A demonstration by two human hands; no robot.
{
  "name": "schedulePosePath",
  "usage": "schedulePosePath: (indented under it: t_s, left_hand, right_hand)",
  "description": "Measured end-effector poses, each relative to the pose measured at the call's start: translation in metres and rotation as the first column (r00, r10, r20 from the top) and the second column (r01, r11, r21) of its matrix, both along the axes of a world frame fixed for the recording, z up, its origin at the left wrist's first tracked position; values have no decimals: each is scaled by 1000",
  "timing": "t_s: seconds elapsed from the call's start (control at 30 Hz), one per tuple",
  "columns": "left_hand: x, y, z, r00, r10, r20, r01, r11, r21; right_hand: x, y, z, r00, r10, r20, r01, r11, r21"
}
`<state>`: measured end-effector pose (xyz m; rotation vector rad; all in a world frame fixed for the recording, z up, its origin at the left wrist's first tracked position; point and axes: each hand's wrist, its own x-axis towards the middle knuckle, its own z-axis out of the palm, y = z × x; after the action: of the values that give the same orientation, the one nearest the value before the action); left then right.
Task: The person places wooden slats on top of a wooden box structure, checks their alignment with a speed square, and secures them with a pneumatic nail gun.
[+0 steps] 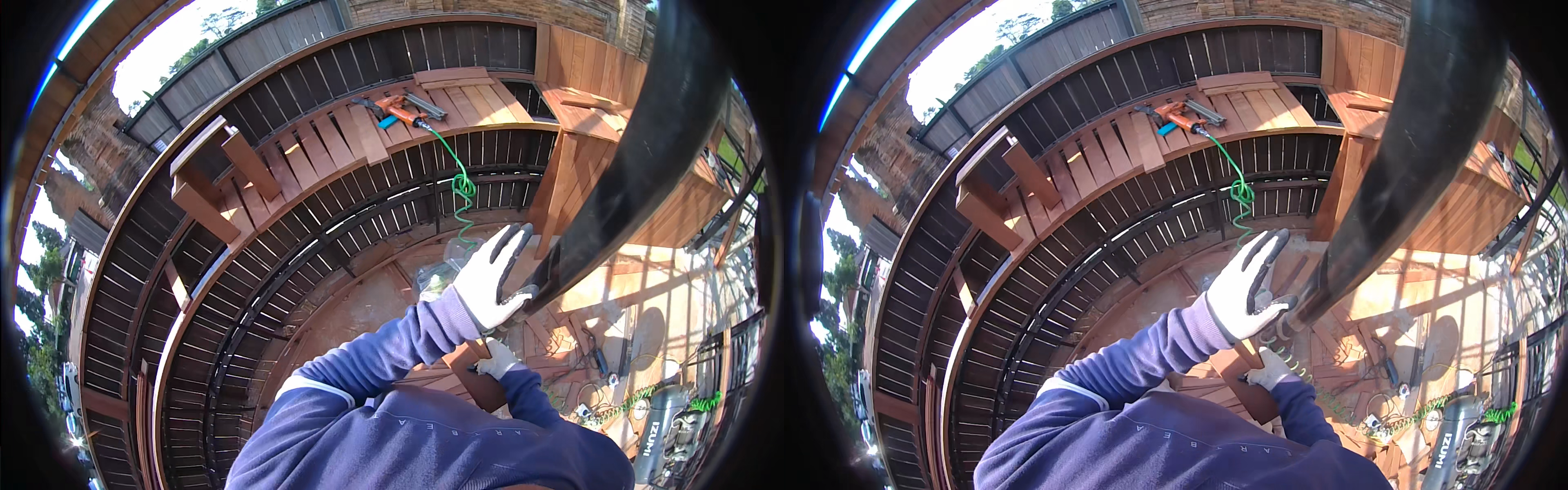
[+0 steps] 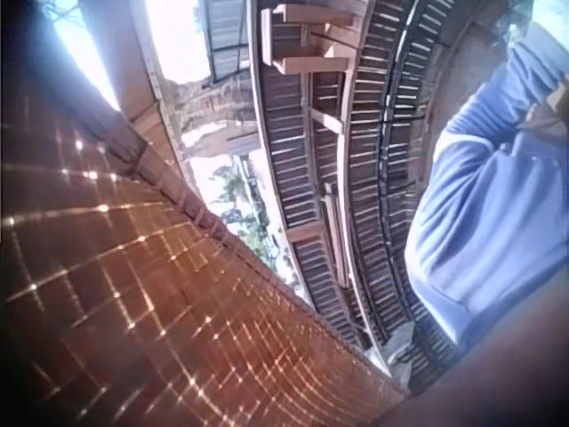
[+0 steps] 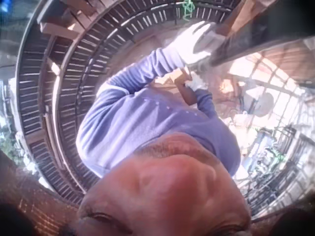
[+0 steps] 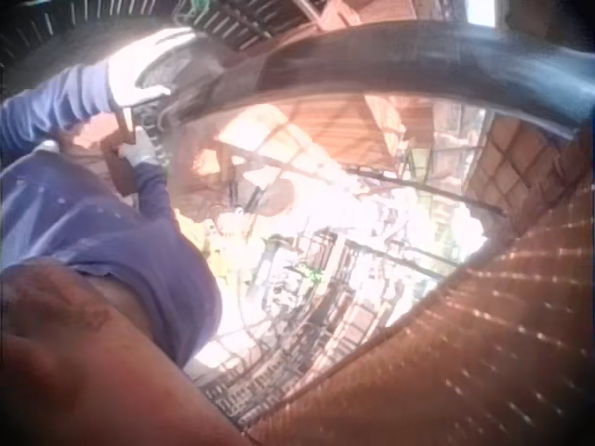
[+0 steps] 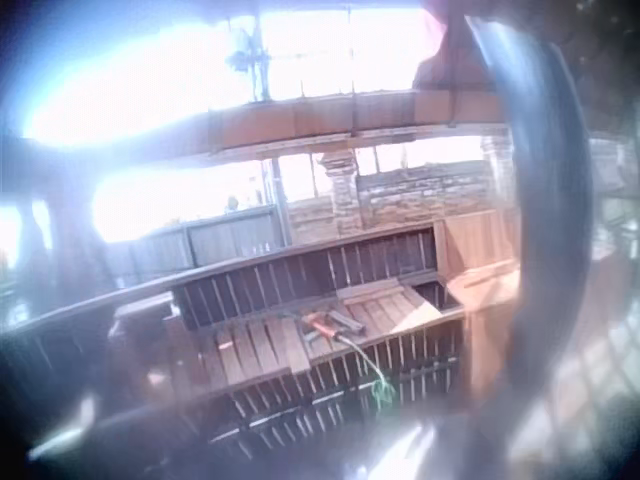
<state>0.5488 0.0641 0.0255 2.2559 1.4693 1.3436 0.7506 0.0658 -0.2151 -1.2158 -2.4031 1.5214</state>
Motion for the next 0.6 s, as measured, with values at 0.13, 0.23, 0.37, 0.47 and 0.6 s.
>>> schedulePosePath:
  t_s: [0.13, 0.23, 0.37, 0.47, 0.6]
  left_hand:
    - [-155, -85, -71, 883, 364, 296, -302, 924, -237]
    - [-284, -164, -154, 673, 594, 441, -316, 770, -554]
    - [-379, -233, -120, 507, 639, 579, -244, 750, -615]
    - [-423, -237, -86, 388, 646, 657, -258, 761, -596]
    - [-459, -222, -76, 295, 633, 716, -297, 773, -561]
  right_hand:
    - [-105, 8, -2, 830, -312, -463, 151, 924, -351]
    - [-226, 1, 65, 721, -486, -494, 202, 830, -521]
    - [-355, 39, 98, 817, -445, -367, 305, 874, -379]
    - [-444, 65, 153, 828, -360, -431, 285, 931, -229]
    - [-550, 144, 168, 971, -37, -237, 131, 910, 394]
